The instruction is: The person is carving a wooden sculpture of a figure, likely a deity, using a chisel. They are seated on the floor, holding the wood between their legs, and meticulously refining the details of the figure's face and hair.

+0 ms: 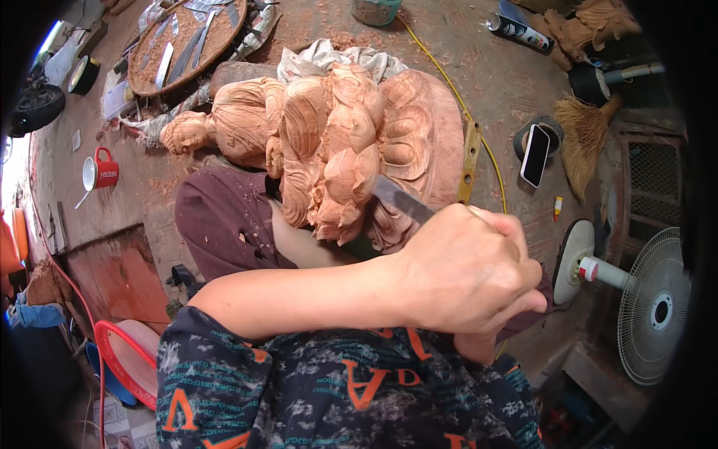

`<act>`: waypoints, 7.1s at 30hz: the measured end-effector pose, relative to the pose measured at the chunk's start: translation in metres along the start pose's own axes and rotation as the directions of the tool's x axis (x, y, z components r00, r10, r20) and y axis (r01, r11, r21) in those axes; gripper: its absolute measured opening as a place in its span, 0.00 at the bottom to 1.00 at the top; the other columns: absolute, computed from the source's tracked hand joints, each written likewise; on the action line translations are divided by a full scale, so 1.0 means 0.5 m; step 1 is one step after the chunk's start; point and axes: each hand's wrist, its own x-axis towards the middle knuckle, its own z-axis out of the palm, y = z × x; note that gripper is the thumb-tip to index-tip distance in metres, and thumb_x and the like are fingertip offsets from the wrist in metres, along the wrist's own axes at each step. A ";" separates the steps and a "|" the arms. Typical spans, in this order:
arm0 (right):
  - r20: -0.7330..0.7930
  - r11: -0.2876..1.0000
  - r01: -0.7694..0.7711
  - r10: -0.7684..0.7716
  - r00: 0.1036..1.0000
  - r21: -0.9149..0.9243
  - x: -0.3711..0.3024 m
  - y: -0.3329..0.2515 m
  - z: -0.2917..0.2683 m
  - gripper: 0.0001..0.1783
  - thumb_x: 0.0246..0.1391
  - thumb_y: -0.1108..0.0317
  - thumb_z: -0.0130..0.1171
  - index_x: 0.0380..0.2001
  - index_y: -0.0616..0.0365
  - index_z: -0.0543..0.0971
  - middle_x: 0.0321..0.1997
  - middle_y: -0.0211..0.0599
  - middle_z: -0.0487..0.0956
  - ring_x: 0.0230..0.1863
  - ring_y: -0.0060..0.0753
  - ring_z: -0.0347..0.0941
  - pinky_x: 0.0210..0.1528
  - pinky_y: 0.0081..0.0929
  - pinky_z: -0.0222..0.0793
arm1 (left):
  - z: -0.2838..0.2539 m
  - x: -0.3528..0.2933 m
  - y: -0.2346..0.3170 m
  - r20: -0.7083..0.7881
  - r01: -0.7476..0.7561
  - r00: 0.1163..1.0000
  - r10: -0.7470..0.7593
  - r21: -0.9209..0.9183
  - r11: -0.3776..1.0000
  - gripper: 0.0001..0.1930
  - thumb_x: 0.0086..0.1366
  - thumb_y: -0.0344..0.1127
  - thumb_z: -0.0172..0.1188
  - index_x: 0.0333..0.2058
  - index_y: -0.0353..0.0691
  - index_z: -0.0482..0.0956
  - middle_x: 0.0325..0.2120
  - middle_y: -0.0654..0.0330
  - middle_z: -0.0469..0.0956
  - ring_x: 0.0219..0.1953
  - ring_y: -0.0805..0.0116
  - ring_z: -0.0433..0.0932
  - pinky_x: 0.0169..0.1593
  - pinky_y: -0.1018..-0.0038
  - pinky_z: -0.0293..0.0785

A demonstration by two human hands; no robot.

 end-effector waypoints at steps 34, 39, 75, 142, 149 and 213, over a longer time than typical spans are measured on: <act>0.132 0.991 0.129 -0.132 0.982 0.028 -0.033 0.051 0.015 0.17 0.54 0.67 0.54 0.48 0.59 0.74 0.50 0.45 0.74 0.50 0.41 0.74 0.52 0.30 0.70 | 0.015 -0.035 -0.023 0.031 0.037 0.999 -0.034 -0.099 0.994 0.18 0.56 0.49 0.62 0.17 0.42 0.73 0.14 0.62 0.73 0.24 0.62 0.79 0.21 0.67 0.72; 0.181 0.990 0.139 -0.141 0.973 0.024 -0.024 0.052 0.020 0.22 0.55 0.64 0.54 0.51 0.61 0.71 0.54 0.48 0.72 0.52 0.43 0.73 0.53 0.31 0.69 | 0.018 -0.032 -0.007 0.079 -0.016 0.996 0.026 -0.134 0.991 0.17 0.56 0.49 0.62 0.18 0.43 0.74 0.15 0.62 0.73 0.24 0.63 0.79 0.21 0.68 0.72; 0.372 0.965 0.158 -0.071 0.926 -0.208 0.022 -0.040 -0.043 0.23 0.48 0.81 0.57 0.51 0.66 0.74 0.46 0.47 0.77 0.43 0.34 0.78 0.44 0.28 0.75 | 0.012 -0.026 0.017 0.013 -0.249 0.968 0.249 0.055 0.967 0.19 0.49 0.48 0.64 0.16 0.43 0.65 0.15 0.64 0.59 0.16 0.68 0.64 0.19 0.72 0.60; 0.406 0.957 0.190 -0.088 0.909 -0.218 0.127 -0.045 0.011 0.29 0.55 0.50 0.51 0.46 0.69 0.73 0.47 0.55 0.75 0.50 0.44 0.73 0.54 0.35 0.66 | 0.006 0.017 -0.074 -0.309 0.092 0.949 -0.066 0.069 0.993 0.14 0.58 0.46 0.60 0.20 0.45 0.75 0.10 0.61 0.69 0.12 0.64 0.72 0.16 0.67 0.67; 0.333 0.948 0.301 -0.253 0.908 -0.100 0.120 -0.057 0.005 0.27 0.50 0.57 0.50 0.45 0.71 0.72 0.48 0.57 0.76 0.50 0.45 0.73 0.55 0.35 0.66 | 0.006 0.042 -0.050 -0.321 0.009 0.947 0.014 0.069 0.998 0.13 0.56 0.46 0.61 0.20 0.46 0.74 0.11 0.61 0.71 0.13 0.64 0.73 0.16 0.68 0.67; 0.234 0.910 0.117 -0.224 0.946 0.397 0.084 -0.008 0.016 0.20 0.52 0.73 0.49 0.49 0.68 0.71 0.46 0.37 0.75 0.47 0.23 0.70 0.51 0.21 0.65 | 0.016 0.036 -0.040 -0.209 0.089 0.976 -0.066 0.103 0.991 0.15 0.59 0.47 0.61 0.19 0.46 0.76 0.11 0.57 0.70 0.12 0.59 0.72 0.16 0.67 0.66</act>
